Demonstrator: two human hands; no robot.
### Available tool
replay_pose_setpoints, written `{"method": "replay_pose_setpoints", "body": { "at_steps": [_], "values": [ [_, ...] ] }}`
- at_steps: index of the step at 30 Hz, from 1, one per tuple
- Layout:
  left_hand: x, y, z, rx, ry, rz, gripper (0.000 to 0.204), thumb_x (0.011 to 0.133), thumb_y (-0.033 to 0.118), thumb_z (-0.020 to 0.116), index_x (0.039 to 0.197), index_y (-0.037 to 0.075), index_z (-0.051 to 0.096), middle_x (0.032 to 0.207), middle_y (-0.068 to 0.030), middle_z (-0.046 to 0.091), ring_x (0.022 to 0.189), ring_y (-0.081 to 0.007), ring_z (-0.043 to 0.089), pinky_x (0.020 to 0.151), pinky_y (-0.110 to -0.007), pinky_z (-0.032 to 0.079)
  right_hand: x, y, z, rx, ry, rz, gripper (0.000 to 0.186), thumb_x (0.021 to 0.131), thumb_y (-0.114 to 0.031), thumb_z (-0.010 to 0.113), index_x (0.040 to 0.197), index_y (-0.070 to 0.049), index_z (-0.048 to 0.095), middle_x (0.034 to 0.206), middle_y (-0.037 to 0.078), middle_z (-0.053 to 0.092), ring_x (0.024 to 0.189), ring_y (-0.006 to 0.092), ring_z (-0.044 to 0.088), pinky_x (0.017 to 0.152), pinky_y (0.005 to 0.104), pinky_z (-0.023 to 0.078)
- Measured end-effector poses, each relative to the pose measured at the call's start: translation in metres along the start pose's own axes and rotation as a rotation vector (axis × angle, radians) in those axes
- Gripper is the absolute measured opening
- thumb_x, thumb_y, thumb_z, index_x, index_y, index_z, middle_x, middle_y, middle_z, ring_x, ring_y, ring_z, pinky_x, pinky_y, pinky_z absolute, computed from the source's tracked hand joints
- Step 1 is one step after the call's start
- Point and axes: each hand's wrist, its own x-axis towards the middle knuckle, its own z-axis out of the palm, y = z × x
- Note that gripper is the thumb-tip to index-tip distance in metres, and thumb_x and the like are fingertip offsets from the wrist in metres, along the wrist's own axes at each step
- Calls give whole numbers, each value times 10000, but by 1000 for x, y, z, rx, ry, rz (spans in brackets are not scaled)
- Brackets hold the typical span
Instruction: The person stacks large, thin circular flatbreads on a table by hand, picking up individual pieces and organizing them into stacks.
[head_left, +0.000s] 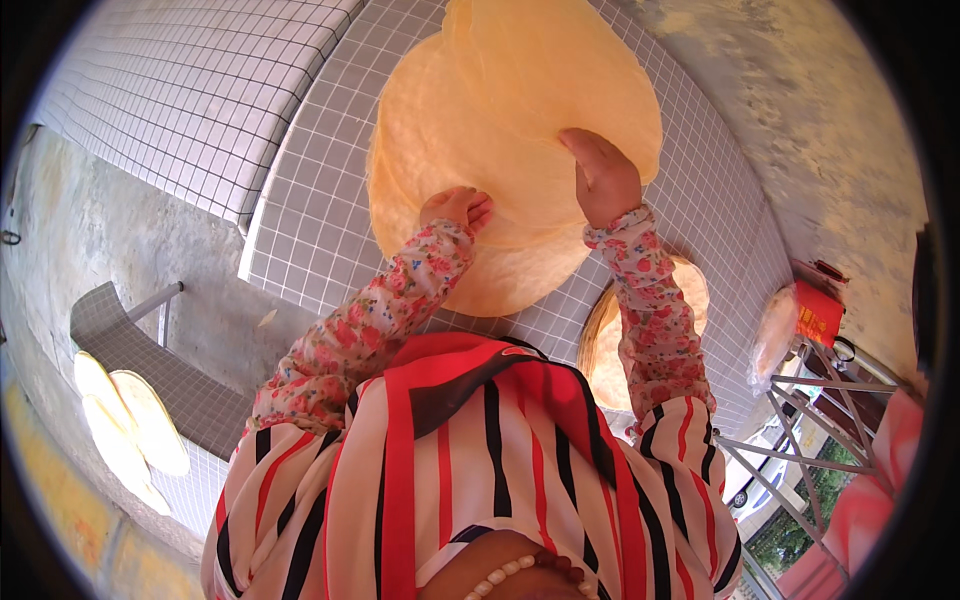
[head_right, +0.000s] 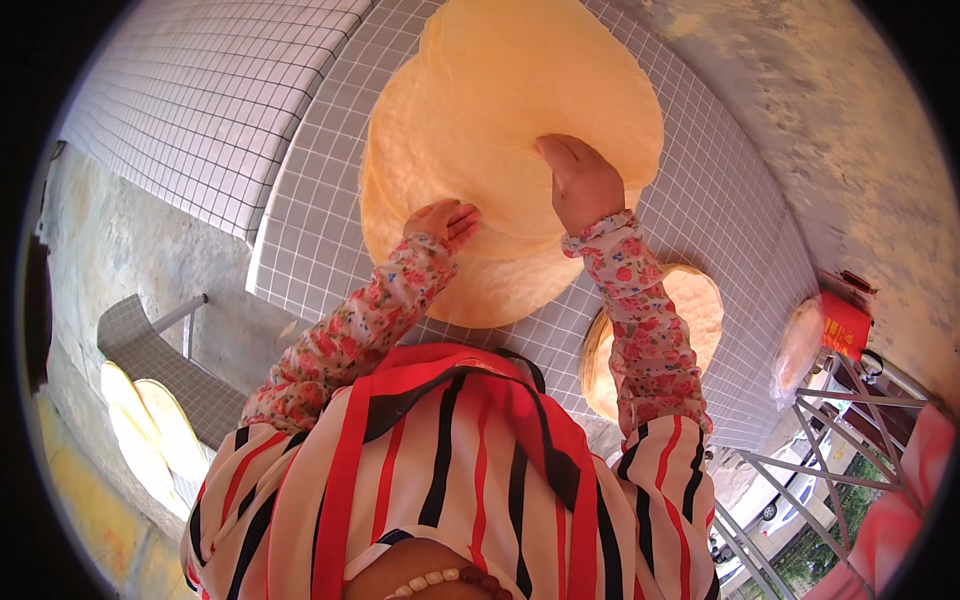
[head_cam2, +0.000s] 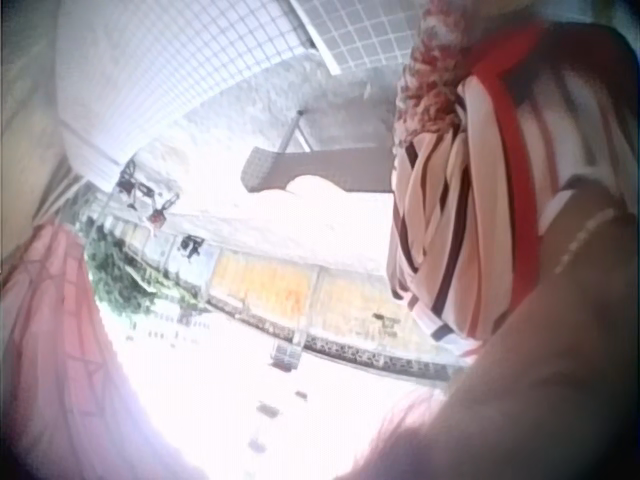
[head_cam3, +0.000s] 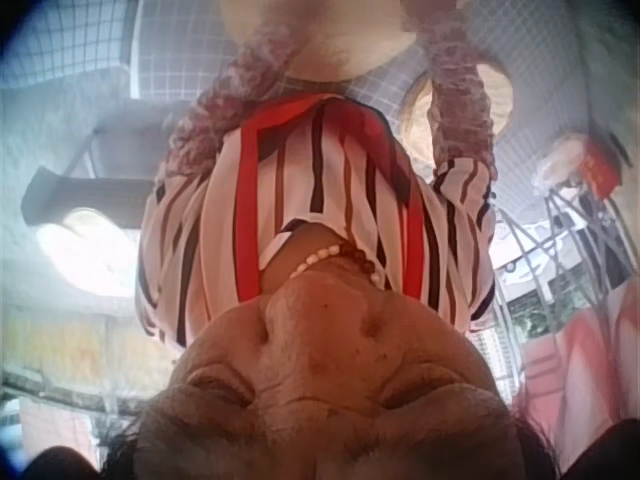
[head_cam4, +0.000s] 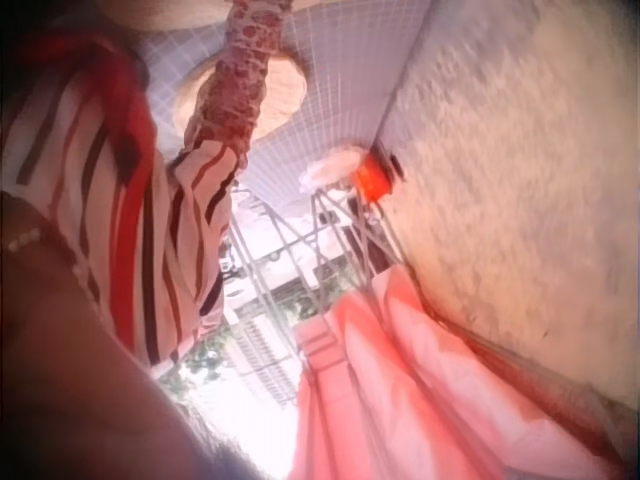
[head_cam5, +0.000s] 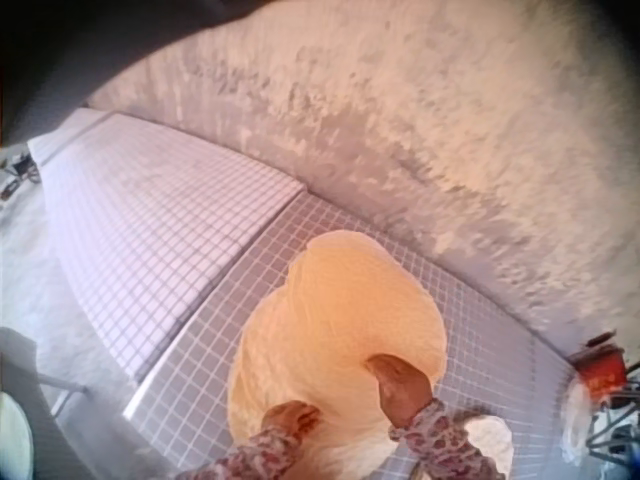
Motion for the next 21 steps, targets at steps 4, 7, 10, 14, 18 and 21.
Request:
{"method": "replay_pose_setpoints", "body": {
  "at_steps": [4, 7, 10, 14, 18, 21],
  "values": [
    [3, 4, 0, 177, -55, -50, 143, 830, 141, 633, 874, 24, 566, 741, -93, 618, 604, -181, 601, 508, -285, 498, -56, 1, 64, 16, -140, 56, 276, 773, -8, 525, 1035, -64, 590, 1058, 110, 611, 993, 304, 585, 801, 387, 507],
    [11, 2, -1, 392, -42, -2, 137, 817, 147, 649, 790, 37, 573, 669, -71, 596, 518, -153, 551, 435, -269, 442, -65, 0, 74, 31, -125, 60, 299, 763, -12, 535, 1057, -48, 576, 1081, 124, 600, 1018, 313, 574, 822, 392, 503],
    [8, 3, 3, 442, -40, 15, 130, 823, 146, 637, 775, 44, 571, 673, -75, 600, 559, -156, 579, 466, -265, 470, -63, -6, 71, 22, -112, 29, 317, 764, -33, 554, 1081, -39, 561, 1080, 142, 597, 1023, 321, 572, 839, 398, 496],
    [-6, 1, 17, 119, -91, -19, 109, 830, 139, 618, 829, 45, 564, 725, -72, 606, 626, -155, 600, 521, -265, 495, -63, -18, 79, -29, -29, -34, 334, 779, -82, 581, 1109, -41, 545, 1074, 162, 598, 1023, 336, 570, 845, 407, 489],
    [-27, 4, 8, 121, -123, -80, 134, 845, 143, 601, 923, 44, 555, 857, -75, 620, 735, -167, 613, 601, -278, 512, -56, 10, 82, 63, -148, 124, 316, 825, -118, 579, 1133, -56, 546, 1055, 171, 604, 993, 344, 580, 824, 412, 487],
    [-31, 4, -34, 226, -15, -20, 181, 857, 156, 600, 988, 40, 553, 921, -86, 629, 798, -183, 623, 662, -300, 526, 8, 29, 13, 136, 111, 217, 229, 900, -144, 524, 1105, -60, 585, 909, 173, 636, 825, 330, 626, 705, 372, 495]
  ]
}}
